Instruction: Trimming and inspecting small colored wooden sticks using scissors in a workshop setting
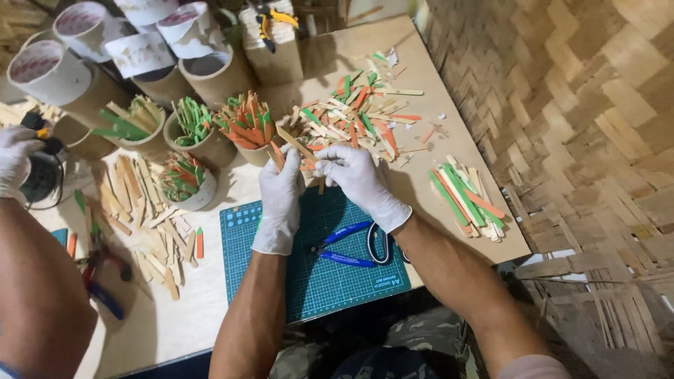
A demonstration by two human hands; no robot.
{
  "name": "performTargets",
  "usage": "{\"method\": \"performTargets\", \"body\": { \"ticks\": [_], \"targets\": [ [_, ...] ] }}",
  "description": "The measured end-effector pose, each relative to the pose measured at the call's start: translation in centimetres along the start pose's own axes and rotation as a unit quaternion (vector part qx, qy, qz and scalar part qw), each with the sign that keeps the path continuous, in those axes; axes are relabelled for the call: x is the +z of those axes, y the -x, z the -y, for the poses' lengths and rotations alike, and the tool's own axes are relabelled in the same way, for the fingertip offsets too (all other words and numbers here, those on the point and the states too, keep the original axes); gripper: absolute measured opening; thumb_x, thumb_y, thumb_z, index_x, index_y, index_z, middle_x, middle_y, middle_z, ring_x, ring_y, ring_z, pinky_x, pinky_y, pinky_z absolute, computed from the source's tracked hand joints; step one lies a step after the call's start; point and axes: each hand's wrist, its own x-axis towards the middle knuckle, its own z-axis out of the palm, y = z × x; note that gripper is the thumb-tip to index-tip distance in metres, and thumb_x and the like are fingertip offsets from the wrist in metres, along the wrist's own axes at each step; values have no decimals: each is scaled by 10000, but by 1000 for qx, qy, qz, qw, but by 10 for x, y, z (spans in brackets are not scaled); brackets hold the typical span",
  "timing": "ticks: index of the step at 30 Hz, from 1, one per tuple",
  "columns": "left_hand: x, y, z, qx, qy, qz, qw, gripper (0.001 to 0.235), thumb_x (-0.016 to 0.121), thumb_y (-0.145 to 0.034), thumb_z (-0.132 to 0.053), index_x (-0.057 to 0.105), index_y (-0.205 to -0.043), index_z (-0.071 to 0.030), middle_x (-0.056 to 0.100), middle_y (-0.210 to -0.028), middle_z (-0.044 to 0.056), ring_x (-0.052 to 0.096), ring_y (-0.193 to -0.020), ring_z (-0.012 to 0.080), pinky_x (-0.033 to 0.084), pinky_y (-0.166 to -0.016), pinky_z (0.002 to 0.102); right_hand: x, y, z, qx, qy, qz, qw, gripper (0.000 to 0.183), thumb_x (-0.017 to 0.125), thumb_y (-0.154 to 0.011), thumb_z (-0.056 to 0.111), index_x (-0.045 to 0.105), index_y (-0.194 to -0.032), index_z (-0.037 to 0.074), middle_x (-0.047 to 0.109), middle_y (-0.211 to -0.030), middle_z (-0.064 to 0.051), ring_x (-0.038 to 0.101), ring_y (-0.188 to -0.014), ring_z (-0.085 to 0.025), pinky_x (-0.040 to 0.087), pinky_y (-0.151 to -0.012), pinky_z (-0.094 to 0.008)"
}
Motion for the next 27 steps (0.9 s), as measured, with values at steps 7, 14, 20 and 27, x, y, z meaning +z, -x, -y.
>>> {"method": "performTargets", "body": {
  "ticks": [7, 14, 20, 27],
  "targets": [
    [-14, -23, 32, -22, 63, 73, 995, 142, 760, -916, -163, 682, -952, -49, 620, -610, 128, 566, -448, 151, 506, -375, 310, 0, 8, 26, 141, -63, 79, 985, 188, 686, -980, 222, 711, -978, 36, 753, -771, -123, 752, -635, -163, 632, -576, -284],
    [2, -3, 30, 98, -137, 73, 983, 85, 837, -829, -158, 781, -892, -145, 701, -707, 16, 561, -713, 71, 509, -733, 238, -16, 0, 42, -127, 119, -65, 983, 148, 852, -883, 149, 762, -990, 101, 731, -808, -29, 669, -728, -85, 572, -685, -244],
    [7, -3, 35, 76, -178, 120, 974, 98, 844, -785, -128, 762, -796, -181, 657, -637, -42, 542, -653, 31, 478, -670, 191, -27, -7, 33, -120, 99, -39, 987, 153, 793, -942, 97, 734, -1043, -1, 727, -852, -112, 674, -716, -112, 577, -641, -257],
    [15, 7, 16, 28, -132, 156, 978, 117, 863, -781, -132, 749, -811, -138, 637, -622, -40, 510, -633, 30, 460, -639, 192, -30, -8, 34, -100, 84, -33, 991, 140, 744, -945, 71, 706, -1028, -35, 713, -861, -130, 702, -692, -131, 567, -611, -237]
  ]
}}
